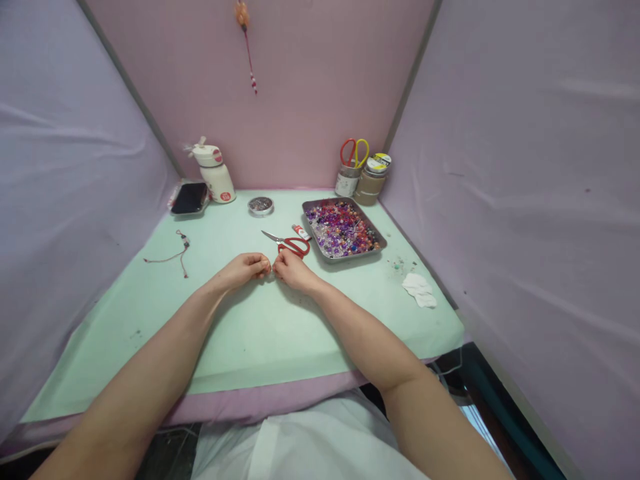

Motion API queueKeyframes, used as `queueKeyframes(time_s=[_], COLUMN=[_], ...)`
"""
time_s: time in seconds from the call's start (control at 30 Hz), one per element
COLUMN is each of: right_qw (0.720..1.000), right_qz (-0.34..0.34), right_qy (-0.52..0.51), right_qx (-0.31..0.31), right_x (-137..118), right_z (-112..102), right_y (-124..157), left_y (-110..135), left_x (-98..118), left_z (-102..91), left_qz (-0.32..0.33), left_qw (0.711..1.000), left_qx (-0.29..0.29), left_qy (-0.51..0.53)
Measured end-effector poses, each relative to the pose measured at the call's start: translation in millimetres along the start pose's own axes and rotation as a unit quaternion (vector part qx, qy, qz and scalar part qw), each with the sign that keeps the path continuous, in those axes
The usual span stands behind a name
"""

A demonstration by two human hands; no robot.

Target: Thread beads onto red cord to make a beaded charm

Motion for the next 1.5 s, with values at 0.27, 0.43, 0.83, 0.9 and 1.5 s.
queueKeyframes(time_s=[0.27, 0.43, 0.83, 0.9, 1.5], right_qw=[0.999, 0.996, 0.970, 0.973, 0.978], right_qz=[-0.011, -0.057, -0.175, -0.171, -0.133], right_qy=[-0.043, 0.015, 0.138, 0.129, 0.110], right_qx=[0.020, 0.062, 0.092, 0.083, 0.120], right_x=[-8.1, -17.1, -45.2, -45.2, -33.8], right_z=[-9.4, -18.4, -17.1, -15.8, -26.5], right_y=[-0.6, 1.4, 15.8, 14.9, 6.4], left_y=[3.3, 4.3, 5.8, 6.4, 6.7], left_x=[-0.4, -2.8, 3.2, 7.8, 16.9], left_z=[-7.5, -10.2, -9.2, -8.5, -12.1], left_qz=[-0.035, -0.054, -0.041, -0.022, 0.017], left_qw=[0.991, 0.985, 0.996, 0.997, 0.995], left_qx=[0.038, 0.061, 0.074, 0.068, 0.096], left_qy=[0.123, 0.149, 0.012, -0.031, -0.006])
Point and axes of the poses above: each hand's wrist, its own y-axis away from the middle knuckle, its own z-axis out of the palm, x = y × z, the point moved 9 cm from there along -y, towards the middle knuckle, and after that the axes turned 7 degrees about z, right-handed, at the moved point
